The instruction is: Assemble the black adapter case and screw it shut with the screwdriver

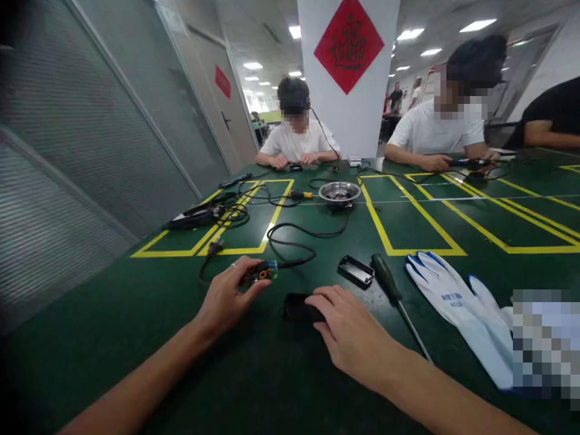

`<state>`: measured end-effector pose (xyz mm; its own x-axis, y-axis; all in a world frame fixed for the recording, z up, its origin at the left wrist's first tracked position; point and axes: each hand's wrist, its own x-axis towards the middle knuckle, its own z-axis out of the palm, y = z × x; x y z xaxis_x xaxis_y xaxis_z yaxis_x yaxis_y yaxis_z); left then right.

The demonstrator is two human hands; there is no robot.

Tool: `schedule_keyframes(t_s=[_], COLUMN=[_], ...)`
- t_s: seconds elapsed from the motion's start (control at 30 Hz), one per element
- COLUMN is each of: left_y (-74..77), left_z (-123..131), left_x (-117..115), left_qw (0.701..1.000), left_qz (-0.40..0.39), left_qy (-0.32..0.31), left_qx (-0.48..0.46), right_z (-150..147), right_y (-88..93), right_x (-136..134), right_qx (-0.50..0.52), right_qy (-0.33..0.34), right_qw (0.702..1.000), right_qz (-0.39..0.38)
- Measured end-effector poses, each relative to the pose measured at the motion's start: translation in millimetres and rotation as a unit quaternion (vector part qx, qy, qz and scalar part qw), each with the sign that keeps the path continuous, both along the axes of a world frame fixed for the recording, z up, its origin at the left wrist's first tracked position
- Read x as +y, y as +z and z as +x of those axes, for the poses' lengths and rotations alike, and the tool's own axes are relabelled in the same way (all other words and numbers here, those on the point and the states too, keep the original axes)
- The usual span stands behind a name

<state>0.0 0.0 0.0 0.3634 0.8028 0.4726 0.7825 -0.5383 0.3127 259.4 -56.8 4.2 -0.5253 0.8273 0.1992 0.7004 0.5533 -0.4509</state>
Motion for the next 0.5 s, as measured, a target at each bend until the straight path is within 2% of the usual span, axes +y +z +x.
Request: schedule_keyframes(t_s=[0.07,0.17,0.33,0.5], left_y=[-1.3,-2.4,-3.5,-7.1], left_z=[2,6,27,55], left_x=[-1,-5,-22,-40], left_qw=[1.000,0.999,0.994,0.977], left_qz=[-0.008,-0.027,-0.058,-0.101], left_qy=[-0.009,-0.032,-0.097,-0.183], left_qx=[0.006,0.012,0.008,0.030], right_z=[12,29,43,38], right_y=[-11.6,-21.7,-18.9,-22.0], right_x=[-11,-22,-20,-14], right_qx=[-0.010,-0.008,0.030,-0.015], right_qy=[0.008,-0.002,-0.046,0.019], right_qw=[1.000,1.000,0.985,0.977], right_qz=[-0.024,-0.003,0.166,0.211])
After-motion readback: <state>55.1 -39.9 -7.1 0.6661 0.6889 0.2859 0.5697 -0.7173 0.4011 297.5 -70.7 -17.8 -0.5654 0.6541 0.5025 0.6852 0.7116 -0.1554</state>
